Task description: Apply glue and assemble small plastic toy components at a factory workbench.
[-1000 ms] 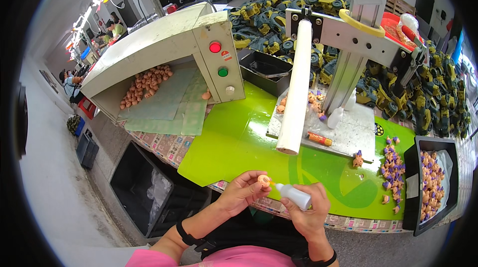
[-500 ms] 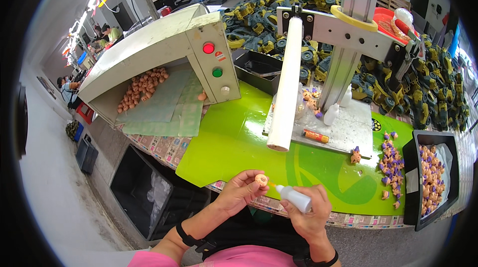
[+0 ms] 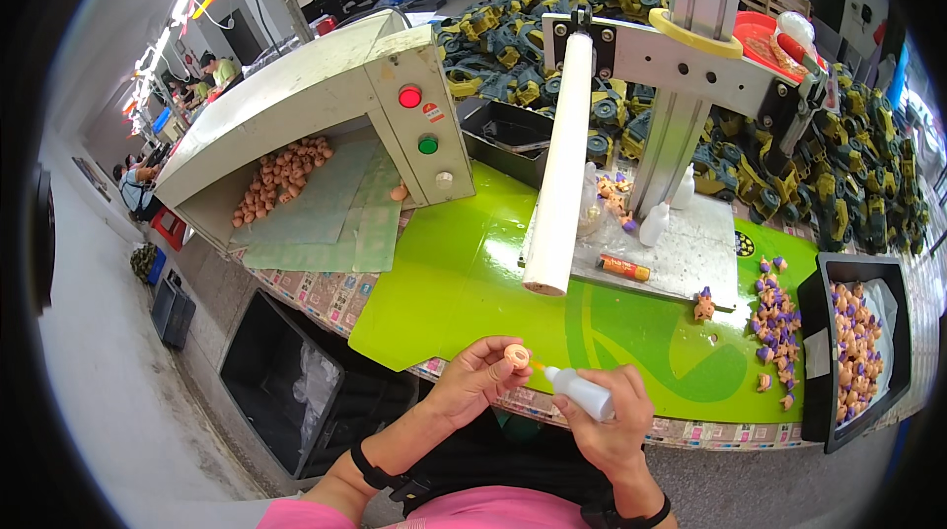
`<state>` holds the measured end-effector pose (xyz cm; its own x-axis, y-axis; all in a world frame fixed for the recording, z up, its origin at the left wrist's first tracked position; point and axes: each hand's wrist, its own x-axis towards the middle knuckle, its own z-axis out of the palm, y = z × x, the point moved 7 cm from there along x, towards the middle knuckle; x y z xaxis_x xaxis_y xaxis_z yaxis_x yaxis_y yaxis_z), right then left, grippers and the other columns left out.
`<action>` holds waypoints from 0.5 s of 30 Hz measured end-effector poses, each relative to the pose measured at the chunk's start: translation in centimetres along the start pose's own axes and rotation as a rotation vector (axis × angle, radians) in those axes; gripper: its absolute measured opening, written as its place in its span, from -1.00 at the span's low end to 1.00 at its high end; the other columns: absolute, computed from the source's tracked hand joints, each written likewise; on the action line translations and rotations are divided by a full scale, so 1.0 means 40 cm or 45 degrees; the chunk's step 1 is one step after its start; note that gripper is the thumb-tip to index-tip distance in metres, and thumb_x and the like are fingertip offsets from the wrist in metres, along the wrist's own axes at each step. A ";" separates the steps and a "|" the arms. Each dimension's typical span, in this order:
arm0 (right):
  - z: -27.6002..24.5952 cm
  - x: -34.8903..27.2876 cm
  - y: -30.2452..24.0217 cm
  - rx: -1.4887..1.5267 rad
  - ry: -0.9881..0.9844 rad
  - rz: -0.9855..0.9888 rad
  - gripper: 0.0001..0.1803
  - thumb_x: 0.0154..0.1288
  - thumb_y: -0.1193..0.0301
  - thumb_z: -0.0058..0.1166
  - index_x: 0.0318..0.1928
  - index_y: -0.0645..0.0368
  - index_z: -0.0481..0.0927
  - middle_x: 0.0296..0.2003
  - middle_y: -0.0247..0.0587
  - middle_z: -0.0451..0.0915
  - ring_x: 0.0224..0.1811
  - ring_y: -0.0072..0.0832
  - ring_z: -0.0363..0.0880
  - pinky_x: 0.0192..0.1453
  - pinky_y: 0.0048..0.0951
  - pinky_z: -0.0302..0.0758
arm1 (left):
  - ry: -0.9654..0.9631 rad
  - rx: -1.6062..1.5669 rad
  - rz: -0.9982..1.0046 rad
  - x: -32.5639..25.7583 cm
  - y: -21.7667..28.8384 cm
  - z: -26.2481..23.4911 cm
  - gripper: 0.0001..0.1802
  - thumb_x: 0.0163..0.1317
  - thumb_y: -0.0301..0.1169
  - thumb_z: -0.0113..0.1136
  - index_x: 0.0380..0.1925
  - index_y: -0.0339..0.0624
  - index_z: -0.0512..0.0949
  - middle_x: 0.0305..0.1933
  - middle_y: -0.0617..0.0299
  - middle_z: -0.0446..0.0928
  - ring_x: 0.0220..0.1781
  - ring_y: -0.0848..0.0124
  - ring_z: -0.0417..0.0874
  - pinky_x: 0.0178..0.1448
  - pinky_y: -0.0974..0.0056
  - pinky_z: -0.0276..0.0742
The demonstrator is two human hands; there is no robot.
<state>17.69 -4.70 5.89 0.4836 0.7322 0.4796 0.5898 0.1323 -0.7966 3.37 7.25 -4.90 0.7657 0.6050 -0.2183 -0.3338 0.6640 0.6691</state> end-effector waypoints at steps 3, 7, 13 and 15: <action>0.001 -0.005 0.007 -0.011 -0.018 -0.007 -0.60 -0.15 0.47 0.48 -0.24 0.19 0.60 -0.45 -0.18 0.56 -0.43 -0.31 0.48 -0.36 -0.39 0.41 | 0.005 -0.003 -0.003 0.002 0.000 0.001 -0.70 0.32 -0.49 0.13 0.04 -0.21 0.47 0.00 0.20 0.52 0.00 0.41 0.60 0.16 0.32 0.56; 0.000 -0.002 0.007 0.014 -0.006 0.015 -0.59 -0.14 0.46 0.48 -0.23 0.20 0.60 -0.44 -0.19 0.56 -0.42 -0.32 0.48 -0.34 -0.39 0.42 | -0.005 -0.012 -0.005 0.014 0.001 -0.001 -0.70 0.32 -0.50 0.13 0.05 -0.21 0.46 0.01 0.20 0.52 0.01 0.39 0.60 0.17 0.31 0.55; 0.009 -0.010 0.053 0.112 0.092 0.069 -0.57 -0.14 0.53 0.45 -0.20 0.21 0.55 -0.35 -0.18 0.52 -0.32 -0.34 0.48 -0.23 -0.38 0.42 | 0.052 0.001 0.064 0.008 0.023 -0.012 -0.70 0.30 -0.51 0.15 0.03 -0.20 0.48 0.00 0.23 0.53 0.01 0.43 0.59 0.12 0.36 0.55; 0.019 -0.012 0.066 0.155 0.132 0.159 -0.59 -0.11 0.56 0.39 -0.19 0.23 0.52 -0.31 -0.21 0.48 -0.26 -0.39 0.46 -0.15 -0.41 0.41 | 0.067 0.069 0.118 0.000 0.019 -0.019 -0.70 0.29 -0.50 0.18 0.02 -0.18 0.49 -0.02 0.27 0.54 0.01 0.47 0.58 0.09 0.39 0.53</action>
<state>18.52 -4.18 3.27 0.6158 0.6759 0.4050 0.4420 0.1292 -0.8877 2.71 8.11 -4.92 0.7024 0.6860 -0.1898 -0.3704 0.5800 0.7255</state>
